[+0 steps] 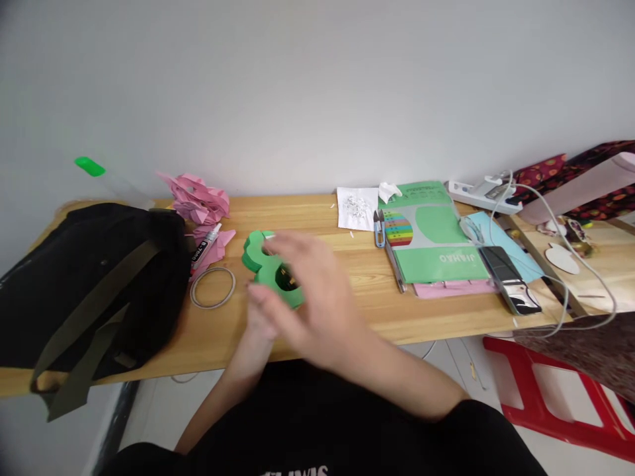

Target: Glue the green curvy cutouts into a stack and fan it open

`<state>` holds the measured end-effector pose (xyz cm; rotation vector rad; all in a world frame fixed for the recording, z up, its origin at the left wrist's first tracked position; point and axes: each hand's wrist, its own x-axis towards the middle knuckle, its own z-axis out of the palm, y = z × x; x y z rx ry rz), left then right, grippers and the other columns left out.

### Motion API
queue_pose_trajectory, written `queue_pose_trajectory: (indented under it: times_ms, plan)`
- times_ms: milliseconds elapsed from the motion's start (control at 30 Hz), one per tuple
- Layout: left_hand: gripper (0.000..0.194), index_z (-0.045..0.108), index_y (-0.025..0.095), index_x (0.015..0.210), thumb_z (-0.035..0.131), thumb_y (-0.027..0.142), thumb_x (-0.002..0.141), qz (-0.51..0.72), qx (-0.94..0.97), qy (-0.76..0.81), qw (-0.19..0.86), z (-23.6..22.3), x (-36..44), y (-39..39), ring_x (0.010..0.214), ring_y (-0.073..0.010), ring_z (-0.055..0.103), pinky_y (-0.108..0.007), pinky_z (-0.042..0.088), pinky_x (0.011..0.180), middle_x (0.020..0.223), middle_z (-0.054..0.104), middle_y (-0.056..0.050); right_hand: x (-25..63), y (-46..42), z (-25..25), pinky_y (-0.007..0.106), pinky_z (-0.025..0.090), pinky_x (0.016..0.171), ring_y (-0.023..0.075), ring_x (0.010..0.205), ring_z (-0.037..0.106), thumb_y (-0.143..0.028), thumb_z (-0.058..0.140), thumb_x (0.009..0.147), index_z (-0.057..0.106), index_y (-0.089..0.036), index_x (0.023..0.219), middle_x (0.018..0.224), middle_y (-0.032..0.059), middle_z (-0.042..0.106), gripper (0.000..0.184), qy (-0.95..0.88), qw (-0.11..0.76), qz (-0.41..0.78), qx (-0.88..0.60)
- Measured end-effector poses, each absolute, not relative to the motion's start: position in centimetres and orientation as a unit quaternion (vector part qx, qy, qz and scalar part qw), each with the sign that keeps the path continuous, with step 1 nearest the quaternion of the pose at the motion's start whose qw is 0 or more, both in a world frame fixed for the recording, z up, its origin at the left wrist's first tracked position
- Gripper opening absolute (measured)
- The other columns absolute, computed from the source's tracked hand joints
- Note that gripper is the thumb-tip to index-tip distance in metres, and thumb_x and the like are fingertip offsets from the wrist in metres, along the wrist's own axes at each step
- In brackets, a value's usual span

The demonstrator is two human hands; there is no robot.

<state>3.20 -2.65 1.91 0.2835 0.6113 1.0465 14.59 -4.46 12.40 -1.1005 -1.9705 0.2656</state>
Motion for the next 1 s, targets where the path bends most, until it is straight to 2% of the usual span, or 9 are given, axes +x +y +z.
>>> queue_pose_trajectory:
  times_ms: [67, 167, 267, 400, 567, 633, 767, 900, 1000]
  plan:
    - [0.062, 0.064, 0.022, 0.108, 0.074, 0.065, 0.064, 0.505, 0.142, 0.269, 0.808, 1.9, 3.2, -2.3, 0.121, -0.0302, 0.054, -0.039, 0.049, 0.095, 0.118, 0.065, -0.006, 15.8, -3.3, 11.5, 0.048, 0.047, 0.098, 0.029, 0.121, 0.054, -0.045, 0.056, 0.088, 0.048, -0.019, 0.132, 0.129, 0.0153, 0.058, 0.052, -0.74, 0.373, 0.191, -0.526]
    - [0.064, 0.063, 0.023, 0.101, 0.086, 0.054, 0.051, 0.529, 0.165, 0.303, 0.775, 1.7, 3.2, -2.3, 0.107, -0.0258, 0.062, -0.033, 0.051, 0.086, 0.102, 0.068, -0.004, 16.7, -2.2, 8.7, 0.049, 0.047, 0.097, 0.029, 0.117, 0.057, -0.056, 0.055, 0.085, 0.049, -0.019, 0.132, 0.127, 0.0155, 0.059, 0.06, -0.719, 0.3, 0.359, -0.514]
    - [0.063, 0.062, 0.022, 0.097, 0.092, 0.042, 0.045, 0.544, 0.189, 0.376, 0.726, 1.6, 3.2, -2.5, 0.09, -0.0187, 0.065, -0.028, 0.05, 0.078, 0.092, 0.067, 0.0, 16.9, -2.2, 5.6, 0.045, 0.046, 0.1, 0.0259, 0.119, 0.055, -0.056, 0.053, 0.087, 0.049, -0.021, 0.132, 0.13, 0.0134, 0.056, 0.057, -0.68, 0.327, 0.476, -0.451]
    - [0.061, 0.061, 0.02, 0.093, 0.093, 0.037, 0.044, 0.536, 0.219, 0.417, 0.701, 2.1, 3.3, -2.4, 0.081, -0.0136, 0.063, -0.024, 0.049, 0.073, 0.088, 0.066, 0.002, 17.1, -2.7, 3.1, 0.042, 0.043, 0.104, 0.0239, 0.125, 0.051, -0.056, 0.056, 0.085, 0.049, -0.024, 0.131, 0.134, 0.0117, 0.053, 0.056, -0.617, 0.394, 0.545, -0.409]
    - [0.058, 0.061, 0.021, 0.095, 0.091, 0.039, 0.049, 0.519, 0.257, 0.404, 0.708, 2.3, 3.6, -2.2, 0.086, -0.0149, 0.062, -0.025, 0.049, 0.076, 0.091, 0.065, 0.001, 17.5, -3.1, 2.3, 0.043, 0.045, 0.102, 0.0252, 0.129, 0.048, -0.051, 0.067, 0.078, 0.048, -0.027, 0.128, 0.137, 0.011, 0.05, 0.059, -0.539, 0.433, 0.59, -0.417]
    - [0.056, 0.062, 0.022, 0.099, 0.089, 0.04, 0.053, 0.519, 0.257, 0.388, 0.717, 2.2, 3.8, -2.3, 0.091, -0.0162, 0.062, -0.026, 0.049, 0.078, 0.096, 0.065, 0.0, 17.6, -3.3, 2.3, 0.043, 0.044, 0.102, 0.0249, 0.128, 0.049, -0.049, 0.07, 0.076, 0.052, -0.026, 0.123, 0.135, 0.0106, 0.053, 0.055, -0.51, 0.452, 0.59, -0.432]
    - [0.051, 0.062, 0.024, 0.104, 0.083, 0.047, 0.063, 0.514, 0.251, 0.383, 0.725, 1.9, 4.3, -2.4, 0.099, -0.0188, 0.062, -0.028, 0.05, 0.081, 0.106, 0.066, -0.002, 17.6, -3.4, 2.5, 0.04, 0.045, 0.1, 0.0219, 0.117, 0.057, -0.047, 0.071, 0.075, 0.059, -0.026, 0.11, 0.123, 0.0069, 0.061, 0.042, -0.466, 0.478, 0.596, -0.447]
    - [0.046, 0.063, 0.024, 0.104, 0.075, 0.054, 0.071, 0.506, 0.246, 0.406, 0.72, 2.1, 4.3, -2.4, 0.108, -0.0226, 0.06, -0.03, 0.051, 0.082, 0.111, 0.066, -0.004, 17.6, -3.2, 2.2, 0.036, 0.047, 0.096, 0.0214, 0.109, 0.06, -0.05, 0.07, 0.073, 0.065, -0.026, 0.101, 0.109, 0.0021, 0.069, 0.038, -0.371, 0.524, 0.63, -0.437]
    - [0.044, 0.063, 0.024, 0.107, 0.071, 0.053, 0.075, 0.491, 0.249, 0.419, 0.722, 2.5, 4.0, -2.4, 0.118, -0.0261, 0.056, -0.034, 0.05, 0.087, 0.125, 0.062, -0.006, 17.8, -3.0, 1.9, 0.035, 0.048, 0.094, 0.0216, 0.104, 0.063, -0.051, 0.07, 0.07, 0.068, -0.026, 0.095, 0.099, -0.0008, 0.072, 0.036, -0.271, 0.548, 0.67, -0.421]
